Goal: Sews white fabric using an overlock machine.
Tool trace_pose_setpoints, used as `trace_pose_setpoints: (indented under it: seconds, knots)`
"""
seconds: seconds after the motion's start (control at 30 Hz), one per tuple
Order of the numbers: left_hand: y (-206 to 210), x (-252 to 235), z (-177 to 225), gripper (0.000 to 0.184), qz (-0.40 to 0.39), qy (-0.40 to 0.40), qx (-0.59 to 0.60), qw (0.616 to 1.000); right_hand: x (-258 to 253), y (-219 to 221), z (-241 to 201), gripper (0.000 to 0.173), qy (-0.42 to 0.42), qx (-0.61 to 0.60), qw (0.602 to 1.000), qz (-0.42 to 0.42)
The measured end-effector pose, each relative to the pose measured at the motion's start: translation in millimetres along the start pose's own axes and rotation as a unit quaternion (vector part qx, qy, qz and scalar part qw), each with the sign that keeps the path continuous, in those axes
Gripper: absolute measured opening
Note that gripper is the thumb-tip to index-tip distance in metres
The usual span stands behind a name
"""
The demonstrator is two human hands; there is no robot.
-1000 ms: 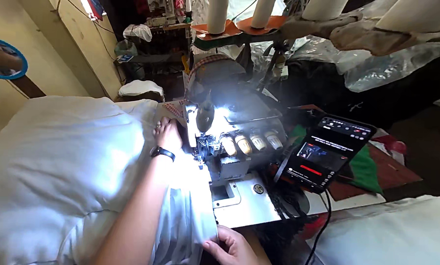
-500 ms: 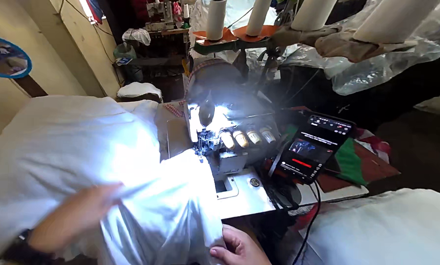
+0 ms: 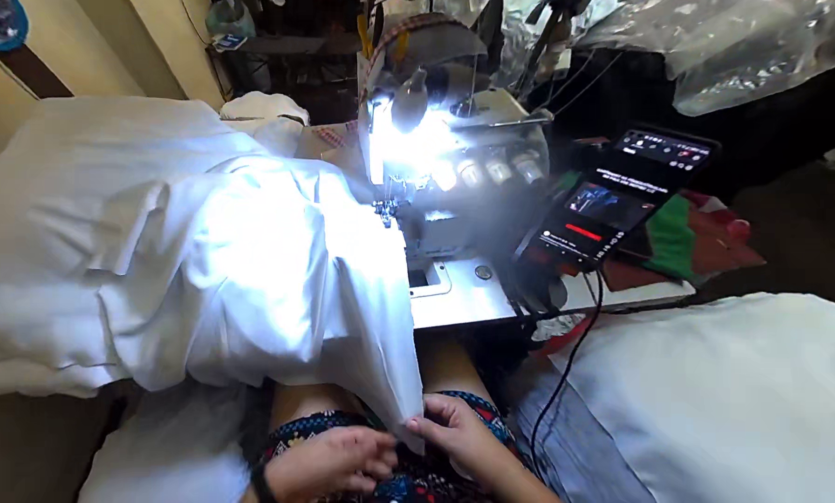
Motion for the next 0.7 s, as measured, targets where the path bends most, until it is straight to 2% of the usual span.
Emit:
trace_pose_setpoints:
  seconds: [0.03,0.1,0.13,0.17,0.2,0.27,0.3,0.37,0.43,0.47,0.53,0.7]
  knots:
    - [-7.0,-9.8,-31.6,0.055,0.092,-0.001,0.138,0.986,5.2,-0.9,-2.2,0.008,0.001,-0.002,1.000,-0.004]
    - [-22.0,-31.5,-60.9,0.074,0.241,0.045,0.403,0.882,14.6,-0.2,-5.0,0.008,0.004,-0.013,1.000,-0.013]
    - [-25.7,-38.7,-59.1,0.081,0.265,0.081,0.471,0.837,19.0,1.2,-3.5,0.009,0.010,-0.017,1.000,-0.016]
    - [-26.2,-43.0,-52.5,0.080,0.263,0.120,0.499,0.817,22.5,3.2,-0.2,0.010,0.019,-0.020,0.999,-0.018]
    - [-24.4,-44.4,-45.7,0.074,0.240,0.160,0.504,0.814,25.2,5.3,4.2,0.010,0.029,-0.020,0.999,-0.018]
    - [-15.5,-38.2,-38.3,0.054,0.218,0.207,0.506,0.808,30.0,9.1,12.7,0.012,0.050,-0.018,0.999,-0.003]
    - [-10.9,-31.1,-38.2,0.051,0.228,0.202,0.500,0.811,32.4,10.0,15.3,0.012,0.061,-0.017,0.998,0.009]
    - [-4.0,-13.1,-43.6,0.060,0.264,0.178,0.454,0.832,37.0,9.9,20.9,0.012,0.076,-0.015,0.997,0.030]
    - [-1.4,2.6,-49.8,0.057,0.309,0.162,0.375,0.859,38.9,8.3,26.5,0.013,0.076,0.005,0.996,0.047]
    - [0.0,9.7,-51.3,0.049,0.335,0.159,0.339,0.865,38.6,7.5,28.3,0.015,0.076,0.020,0.995,0.055]
    - [2.2,21.9,-52.3,0.037,0.387,0.160,0.275,0.866,36.4,7.6,28.4,0.016,0.086,0.049,0.993,0.070]
    - [9.6,42.4,-50.0,0.035,0.467,0.261,0.064,0.843,32.2,15.3,21.1,0.022,0.098,0.011,0.992,0.081]
Point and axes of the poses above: each hand's wrist, its own x-axis away from the middle knuckle, its own y-axis out of the palm, z = x × y, the point moved 4 cm from there along -x, towards the middle knuckle, and after that the axes turned 1 degree about x, right-handed, at the moved point
